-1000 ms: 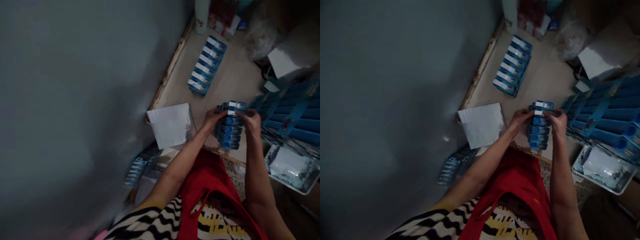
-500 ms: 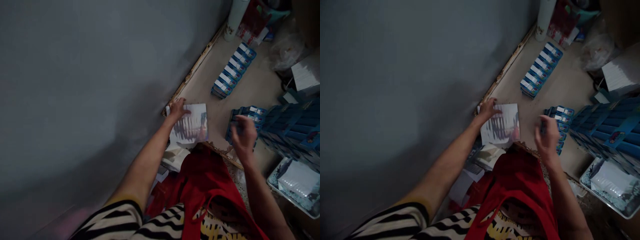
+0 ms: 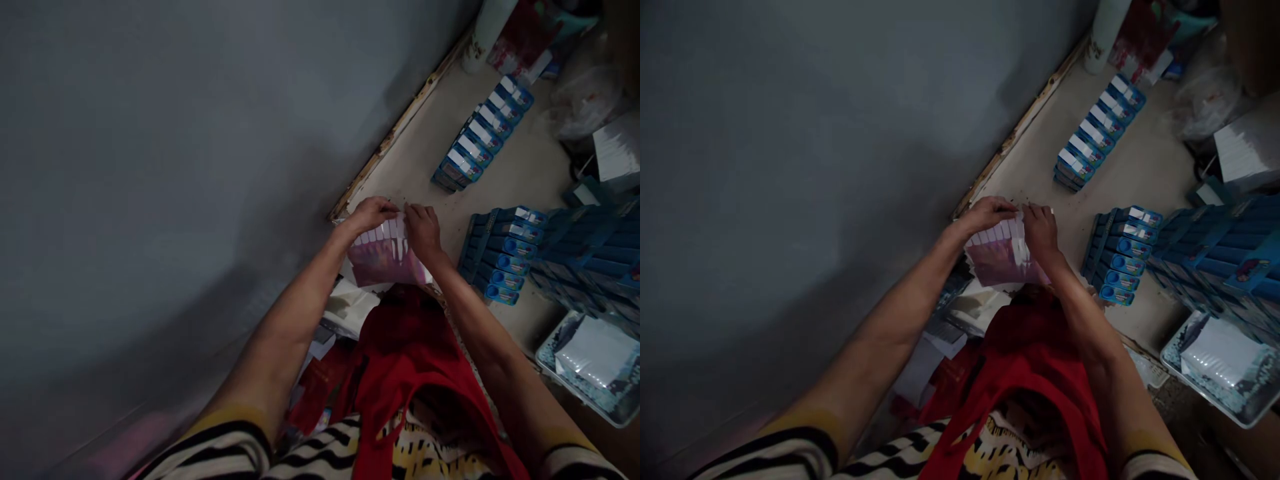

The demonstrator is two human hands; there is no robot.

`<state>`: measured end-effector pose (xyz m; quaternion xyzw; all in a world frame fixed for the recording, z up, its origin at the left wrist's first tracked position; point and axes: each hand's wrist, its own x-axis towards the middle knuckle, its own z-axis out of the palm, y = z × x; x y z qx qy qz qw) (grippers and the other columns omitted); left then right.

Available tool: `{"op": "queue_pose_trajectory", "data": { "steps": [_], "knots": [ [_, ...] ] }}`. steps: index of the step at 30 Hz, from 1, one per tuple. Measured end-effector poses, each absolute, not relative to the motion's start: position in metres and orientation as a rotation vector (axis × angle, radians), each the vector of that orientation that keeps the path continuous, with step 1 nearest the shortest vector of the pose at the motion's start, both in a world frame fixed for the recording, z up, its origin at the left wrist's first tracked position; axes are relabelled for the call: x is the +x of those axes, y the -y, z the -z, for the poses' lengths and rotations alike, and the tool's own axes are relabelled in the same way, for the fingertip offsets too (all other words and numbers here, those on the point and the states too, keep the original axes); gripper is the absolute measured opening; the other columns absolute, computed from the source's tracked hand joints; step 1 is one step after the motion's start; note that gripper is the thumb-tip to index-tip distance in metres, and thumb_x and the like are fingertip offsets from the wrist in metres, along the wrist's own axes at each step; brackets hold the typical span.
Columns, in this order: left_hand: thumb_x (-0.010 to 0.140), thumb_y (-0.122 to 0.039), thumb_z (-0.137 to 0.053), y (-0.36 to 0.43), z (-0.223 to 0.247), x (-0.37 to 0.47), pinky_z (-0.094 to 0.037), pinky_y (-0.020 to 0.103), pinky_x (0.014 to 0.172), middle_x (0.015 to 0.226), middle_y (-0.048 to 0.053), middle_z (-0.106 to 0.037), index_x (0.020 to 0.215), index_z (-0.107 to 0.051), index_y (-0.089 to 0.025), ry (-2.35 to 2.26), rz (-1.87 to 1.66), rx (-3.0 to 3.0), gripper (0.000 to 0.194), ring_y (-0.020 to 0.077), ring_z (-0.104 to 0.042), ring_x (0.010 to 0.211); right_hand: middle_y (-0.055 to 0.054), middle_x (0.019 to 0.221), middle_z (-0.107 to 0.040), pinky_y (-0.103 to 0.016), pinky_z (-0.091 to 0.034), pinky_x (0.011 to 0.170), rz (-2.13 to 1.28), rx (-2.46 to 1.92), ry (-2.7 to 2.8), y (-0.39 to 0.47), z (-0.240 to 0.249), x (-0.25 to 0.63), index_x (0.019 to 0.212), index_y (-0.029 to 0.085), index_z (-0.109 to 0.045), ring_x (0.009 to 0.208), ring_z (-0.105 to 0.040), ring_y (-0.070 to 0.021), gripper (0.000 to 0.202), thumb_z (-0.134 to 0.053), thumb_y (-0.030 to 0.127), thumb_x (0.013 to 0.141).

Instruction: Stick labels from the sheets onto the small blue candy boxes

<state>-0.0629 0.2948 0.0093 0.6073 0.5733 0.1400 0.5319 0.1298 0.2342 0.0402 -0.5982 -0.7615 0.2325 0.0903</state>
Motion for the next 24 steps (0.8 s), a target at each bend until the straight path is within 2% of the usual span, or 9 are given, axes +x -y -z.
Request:
{"op": "queue_pose_trajectory", "data": {
  "steps": [2, 5, 7, 11, 14, 16, 19, 22, 24],
  "knots": [
    [0.074, -0.028, -0.077, -0.295, -0.007, -0.063, -0.048, 0.029, 0.084, 0.087, 0.003, -0.080, 0.081, -0.083, -0.024, -1.380, -0.337, 1.403, 0.010, 0.0217, -0.069, 0.087, -0.017, 0.142, -0.069, -0.049, -0.045, 0.110, -0.687, -1.771, 2.285, -0.232, -0.032, 0.128, 0.143, 0.014, -0.067, 0.125, -0.058, -0.0328, 0.045, -0.040, 0.016, 0.108],
    [0.070, -0.029, -0.074, -0.293, -0.004, -0.066, -0.048, 0.028, 0.075, 0.078, 0.002, -0.078, 0.077, -0.082, -0.023, -1.389, -0.315, 1.310, 0.012, 0.0204, -0.066, 0.078, -0.016, 0.156, -0.061, -0.049, -0.045, 0.111, -0.705, -1.715, 2.328, -0.218, -0.026, 0.131, 0.149, 0.017, -0.063, 0.131, -0.057, -0.0330, 0.049, -0.042, 0.012, 0.105],
    [0.070, -0.030, -0.072, -0.292, -0.003, -0.069, -0.046, 0.027, 0.069, 0.072, 0.001, -0.074, 0.075, -0.080, -0.023, -1.393, -0.304, 1.253, 0.012, 0.0184, -0.062, 0.070, -0.016, 0.155, -0.062, -0.049, -0.044, 0.112, -0.744, -1.696, 2.353, -0.207, -0.028, 0.134, 0.146, 0.017, -0.064, 0.132, -0.057, -0.0329, 0.047, -0.045, 0.012, 0.104],
    [0.075, -0.029, -0.072, -0.292, -0.003, -0.073, -0.045, 0.029, 0.071, 0.070, 0.002, -0.072, 0.075, -0.081, -0.023, -1.467, -0.275, 1.290, 0.010, 0.0192, -0.062, 0.069, -0.015, 0.123, -0.078, -0.047, -0.046, 0.103, -0.793, -1.819, 2.285, -0.184, -0.050, 0.141, 0.120, 0.020, -0.077, 0.118, -0.064, -0.0330, 0.026, -0.060, 0.023, 0.101],
    [0.080, -0.023, -0.074, -0.297, -0.004, -0.071, -0.049, 0.035, 0.091, 0.085, 0.008, -0.076, 0.079, -0.080, -0.022, -1.601, -0.237, 1.453, 0.006, 0.0266, -0.069, 0.093, -0.010, 0.098, -0.077, -0.040, -0.048, 0.090, -0.849, -1.917, 2.029, -0.168, -0.080, 0.145, 0.101, 0.021, -0.078, 0.097, -0.068, -0.0279, 0.015, -0.064, 0.023, 0.095],
    [0.084, -0.023, -0.075, -0.298, -0.011, -0.066, -0.045, 0.042, 0.107, 0.107, 0.014, -0.076, 0.088, -0.080, -0.020, -1.695, -0.299, 1.559, 0.007, 0.0325, -0.065, 0.117, -0.003, 0.077, -0.070, -0.033, -0.046, 0.075, -0.971, -1.946, 1.709, -0.159, -0.105, 0.151, 0.096, 0.022, -0.075, 0.075, -0.064, -0.0213, 0.013, -0.064, 0.026, 0.093],
    [0.089, -0.036, -0.077, -0.286, -0.036, -0.048, -0.041, 0.047, 0.117, 0.132, 0.017, -0.069, 0.106, -0.079, -0.020, -1.750, -0.544, 1.546, 0.023, 0.0357, -0.055, 0.137, 0.005, 0.063, -0.056, -0.027, -0.039, 0.059, -1.162, -1.956, 1.214, -0.152, -0.142, 0.164, 0.089, 0.023, -0.071, 0.059, -0.053, -0.0151, 0.017, -0.069, 0.040, 0.090],
    [0.092, -0.064, -0.068, -0.256, -0.071, -0.022, -0.054, 0.041, 0.100, 0.119, 0.016, -0.074, 0.109, -0.078, -0.018, -1.499, -0.654, 1.192, 0.050, 0.0306, -0.068, 0.117, 0.005, 0.065, -0.058, -0.026, -0.040, 0.058, -1.274, -1.945, 0.975, -0.147, -0.170, 0.183, 0.084, 0.023, -0.069, 0.061, -0.052, -0.0146, 0.025, -0.074, 0.048, 0.084],
    [0.082, -0.077, -0.070, -0.232, -0.089, -0.003, -0.058, 0.037, 0.085, 0.107, 0.016, -0.077, 0.111, -0.078, -0.015, -1.213, -0.602, 0.907, 0.069, 0.0261, -0.073, 0.096, 0.003, 0.067, -0.060, -0.026, -0.041, 0.058, -1.290, -1.960, 0.918, -0.143, -0.180, 0.196, 0.083, 0.022, -0.070, 0.062, -0.052, -0.0147, 0.028, -0.076, 0.050, 0.082]
  ]
}}
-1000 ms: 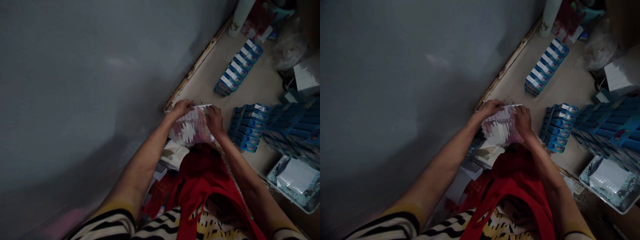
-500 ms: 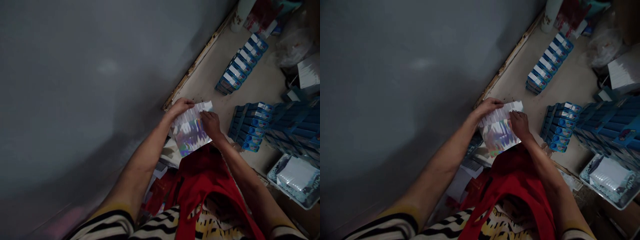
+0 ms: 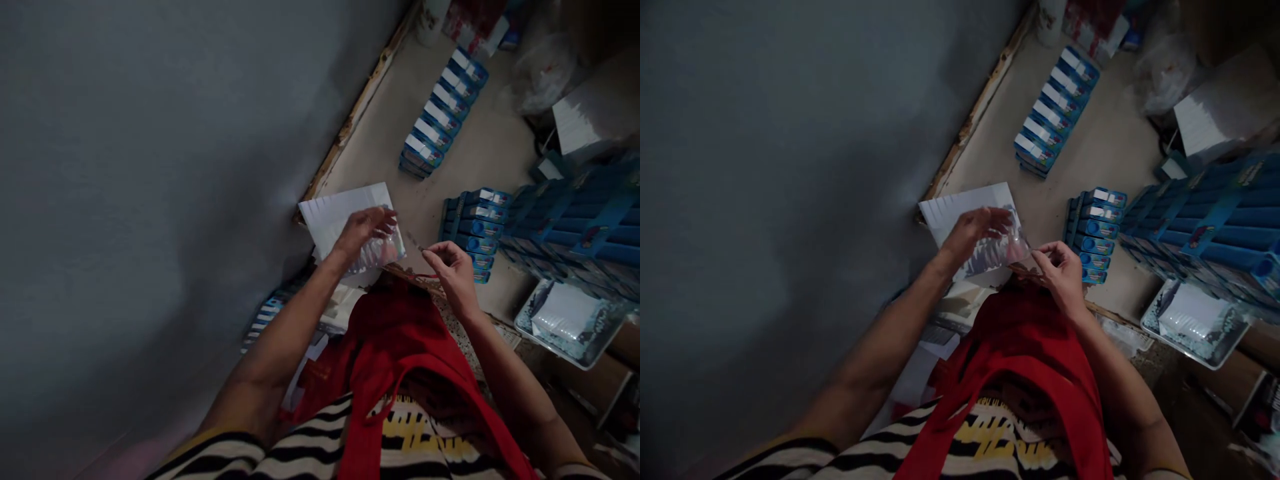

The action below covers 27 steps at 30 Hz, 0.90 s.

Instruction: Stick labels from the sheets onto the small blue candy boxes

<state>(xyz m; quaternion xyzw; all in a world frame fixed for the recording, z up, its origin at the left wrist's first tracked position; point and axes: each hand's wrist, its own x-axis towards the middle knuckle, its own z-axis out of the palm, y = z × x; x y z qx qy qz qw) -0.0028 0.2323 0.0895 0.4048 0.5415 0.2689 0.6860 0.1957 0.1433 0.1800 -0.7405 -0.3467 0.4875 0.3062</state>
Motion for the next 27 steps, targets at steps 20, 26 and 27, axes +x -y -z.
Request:
{"op": "queue_pose_trajectory", "data": {
  "steps": [20, 26, 27],
  "knots": [
    [0.065, -0.046, -0.093, -0.231, -0.127, 0.146, -0.051, 0.025, 0.063, 0.074, 0.004, -0.072, 0.077, -0.074, -0.016, -1.172, -0.513, 0.779, 0.037, 0.0144, -0.064, 0.068, 0.003, 0.062, -0.063, -0.029, -0.040, 0.063, -0.640, -2.307, 0.997, -0.161, -0.164, 0.313, 0.083, 0.021, -0.080, 0.061, -0.057, -0.0162, 0.031, -0.071, 0.049, 0.088],
    [0.068, -0.037, -0.089, -0.241, -0.120, 0.149, -0.050, 0.025, 0.062, 0.069, 0.003, -0.069, 0.074, -0.072, -0.015, -1.192, -0.443, 0.811, 0.028, 0.0144, -0.062, 0.065, 0.002, 0.064, -0.066, -0.030, -0.037, 0.064, -0.627, -2.334, 1.038, -0.166, -0.153, 0.318, 0.080, 0.020, -0.080, 0.062, -0.059, -0.0170, 0.028, -0.071, 0.046, 0.087],
    [0.066, -0.038, -0.091, -0.241, -0.118, 0.149, -0.050, 0.025, 0.061, 0.069, 0.003, -0.069, 0.074, -0.072, -0.015, -1.192, -0.445, 0.798, 0.030, 0.0144, -0.062, 0.065, 0.002, 0.064, -0.066, -0.030, -0.037, 0.064, -0.633, -2.339, 1.037, -0.166, -0.153, 0.317, 0.080, 0.020, -0.079, 0.062, -0.059, -0.0171, 0.027, -0.071, 0.045, 0.087]
  ]
}}
